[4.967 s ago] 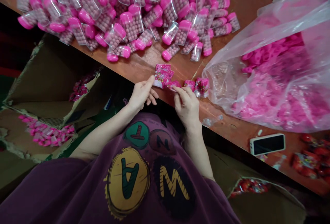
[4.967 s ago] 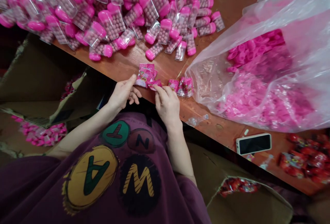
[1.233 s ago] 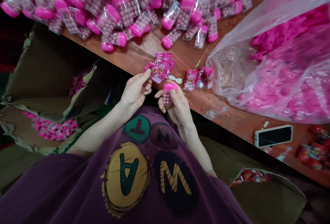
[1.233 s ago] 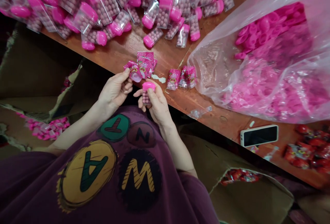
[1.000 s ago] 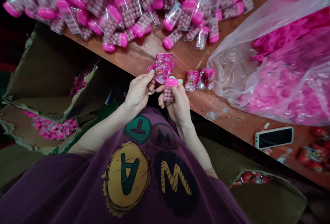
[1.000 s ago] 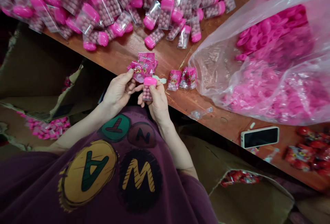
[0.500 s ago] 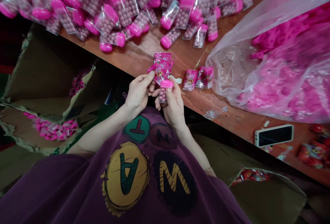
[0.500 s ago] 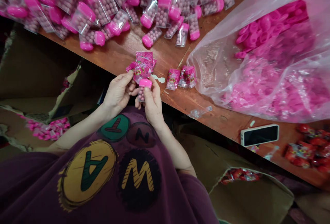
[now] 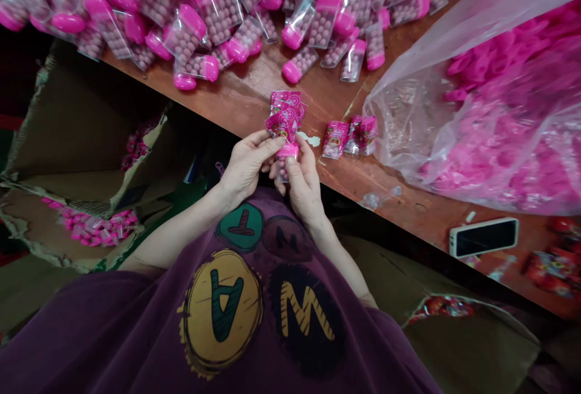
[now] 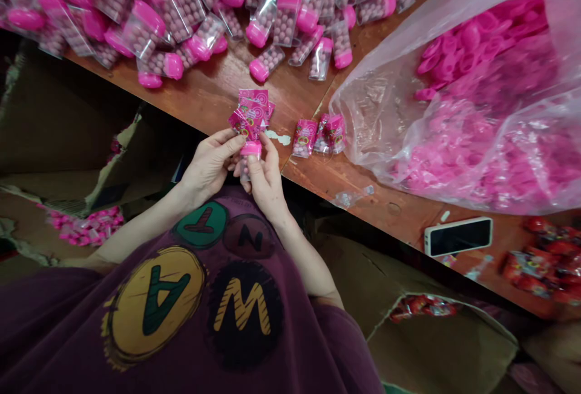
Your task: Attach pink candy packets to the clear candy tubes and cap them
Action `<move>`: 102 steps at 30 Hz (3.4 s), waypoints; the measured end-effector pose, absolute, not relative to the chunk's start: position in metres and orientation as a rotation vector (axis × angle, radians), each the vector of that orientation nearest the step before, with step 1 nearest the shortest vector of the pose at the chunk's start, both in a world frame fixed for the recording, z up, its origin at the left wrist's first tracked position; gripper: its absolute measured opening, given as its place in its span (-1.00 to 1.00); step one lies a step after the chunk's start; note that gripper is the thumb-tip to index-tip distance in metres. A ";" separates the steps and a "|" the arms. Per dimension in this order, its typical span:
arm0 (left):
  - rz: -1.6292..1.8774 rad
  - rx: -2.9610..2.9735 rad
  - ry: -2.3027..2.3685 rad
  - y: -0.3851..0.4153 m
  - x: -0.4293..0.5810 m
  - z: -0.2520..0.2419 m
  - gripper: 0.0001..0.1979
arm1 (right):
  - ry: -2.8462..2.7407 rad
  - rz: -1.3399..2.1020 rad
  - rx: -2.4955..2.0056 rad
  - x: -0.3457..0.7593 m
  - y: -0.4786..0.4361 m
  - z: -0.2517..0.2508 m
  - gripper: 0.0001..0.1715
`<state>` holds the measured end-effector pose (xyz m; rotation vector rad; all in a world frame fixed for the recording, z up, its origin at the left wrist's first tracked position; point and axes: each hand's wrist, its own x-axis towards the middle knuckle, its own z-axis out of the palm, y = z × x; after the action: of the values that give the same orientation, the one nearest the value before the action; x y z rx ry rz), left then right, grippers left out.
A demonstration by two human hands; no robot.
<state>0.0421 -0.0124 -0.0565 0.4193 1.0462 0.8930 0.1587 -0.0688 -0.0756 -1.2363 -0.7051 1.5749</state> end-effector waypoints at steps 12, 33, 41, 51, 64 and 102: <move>0.734 0.391 0.986 -0.017 0.037 -0.054 -0.62 | -0.922 1.594 -1.251 0.176 -0.066 -0.070 -0.28; 0.730 0.293 1.038 -0.022 0.043 -0.056 -0.65 | -1.144 1.418 -1.312 0.172 -0.073 -0.091 -0.15; 0.704 0.345 0.993 -0.021 0.043 -0.051 -0.63 | -0.756 1.701 -1.122 0.180 -0.070 -0.090 -0.17; 0.803 0.361 1.206 -0.019 0.052 -0.052 -0.57 | -1.017 1.473 -1.291 0.172 -0.075 -0.109 -0.08; 0.722 0.356 0.982 -0.020 0.036 -0.064 -0.65 | -0.867 1.667 -1.201 0.172 -0.071 -0.090 -0.13; 1.150 0.415 1.297 -0.020 0.038 -0.063 -0.68 | -0.523 1.834 -1.077 0.170 -0.073 -0.083 -0.42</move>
<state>0.0383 -0.0195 -0.0629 0.4151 1.2974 1.1495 0.1699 -0.0729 -0.0829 -1.0766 -0.5232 1.8344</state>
